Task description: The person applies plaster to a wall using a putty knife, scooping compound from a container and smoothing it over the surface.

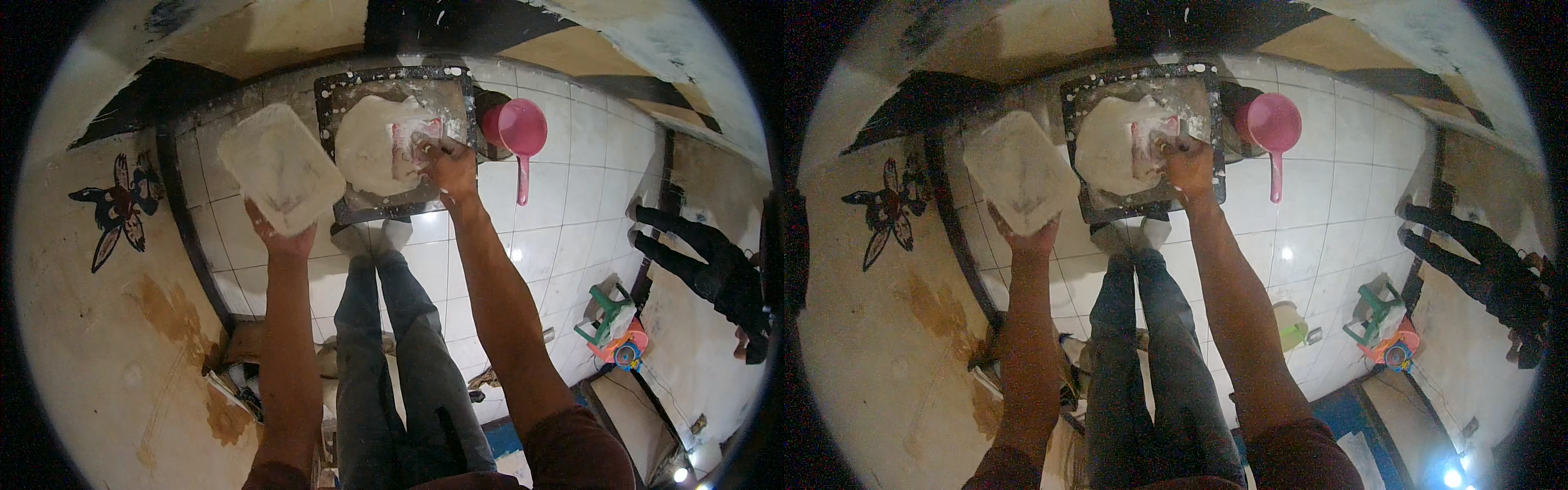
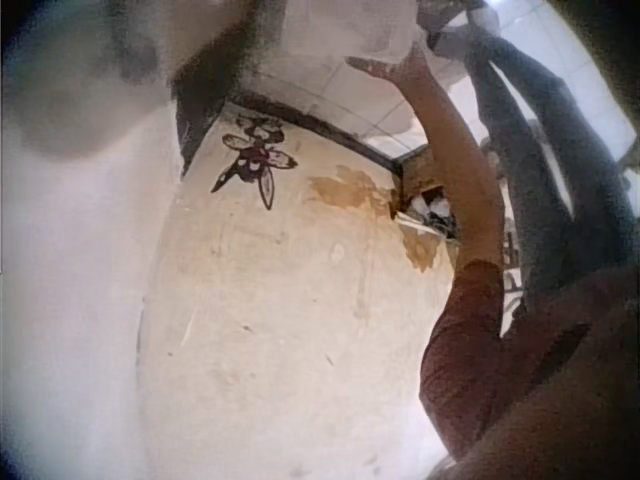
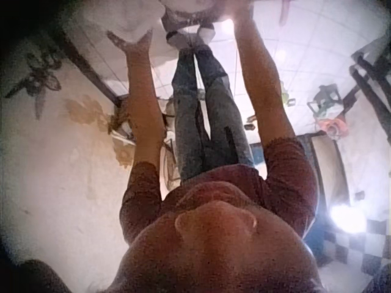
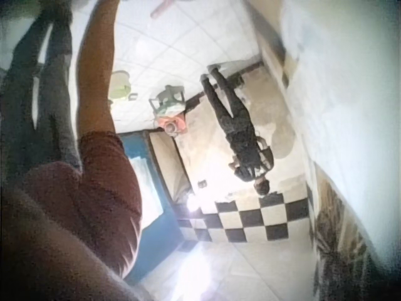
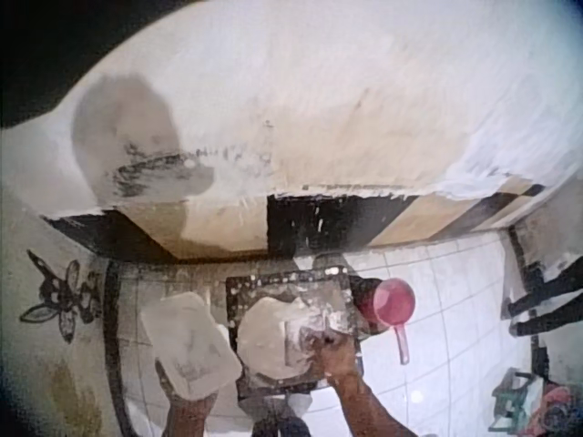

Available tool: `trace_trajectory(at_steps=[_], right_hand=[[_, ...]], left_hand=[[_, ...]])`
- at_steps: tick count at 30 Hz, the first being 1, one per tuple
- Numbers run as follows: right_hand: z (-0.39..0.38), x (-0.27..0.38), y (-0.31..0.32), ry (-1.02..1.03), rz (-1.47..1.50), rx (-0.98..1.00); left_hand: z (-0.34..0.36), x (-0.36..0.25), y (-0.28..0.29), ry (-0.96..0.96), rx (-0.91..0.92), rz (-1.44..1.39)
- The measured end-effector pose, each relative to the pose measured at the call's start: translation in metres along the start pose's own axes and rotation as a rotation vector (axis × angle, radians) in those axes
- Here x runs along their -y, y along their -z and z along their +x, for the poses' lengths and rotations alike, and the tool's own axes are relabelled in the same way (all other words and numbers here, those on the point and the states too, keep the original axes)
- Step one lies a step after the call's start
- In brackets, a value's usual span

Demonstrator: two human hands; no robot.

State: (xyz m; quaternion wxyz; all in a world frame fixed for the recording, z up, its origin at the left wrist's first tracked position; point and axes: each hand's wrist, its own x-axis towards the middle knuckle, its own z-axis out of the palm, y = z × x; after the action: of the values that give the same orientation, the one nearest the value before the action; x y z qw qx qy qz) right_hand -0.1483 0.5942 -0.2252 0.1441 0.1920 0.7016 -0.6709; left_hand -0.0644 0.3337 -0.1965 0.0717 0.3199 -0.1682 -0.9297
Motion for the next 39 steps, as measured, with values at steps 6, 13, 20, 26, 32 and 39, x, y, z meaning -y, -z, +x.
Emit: trace_trajectory(at_steps=[6, 13, 20, 26, 32, 39], right_hand=[[0.004, 0.013, 0.025, -0.038, 0.112, -0.117], [0.011, 0.006, 0.050, -0.012, -0.101, -0.207], [0.008, -0.003, 0.044, -0.026, 0.015, -0.153], [0.011, -0.006, 0.030, -0.051, -0.066, -0.105], [0.008, 0.002, 0.024, -0.073, -0.018, -0.092], [0.004, 0.007, 0.020, -0.216, 0.093, -0.084]], left_hand=[[0.004, 0.000, -0.013, 0.125, 0.166, 0.002], [0.011, 0.006, -0.023, 0.139, 0.160, -0.073], [0.020, 0.042, -0.043, 0.104, 0.189, 0.032], [0.027, 0.051, -0.044, 0.166, 0.186, -0.050], [0.031, 0.050, -0.044, 0.149, 0.152, -0.008], [0.029, 0.049, -0.041, 0.146, 0.132, 0.028]])
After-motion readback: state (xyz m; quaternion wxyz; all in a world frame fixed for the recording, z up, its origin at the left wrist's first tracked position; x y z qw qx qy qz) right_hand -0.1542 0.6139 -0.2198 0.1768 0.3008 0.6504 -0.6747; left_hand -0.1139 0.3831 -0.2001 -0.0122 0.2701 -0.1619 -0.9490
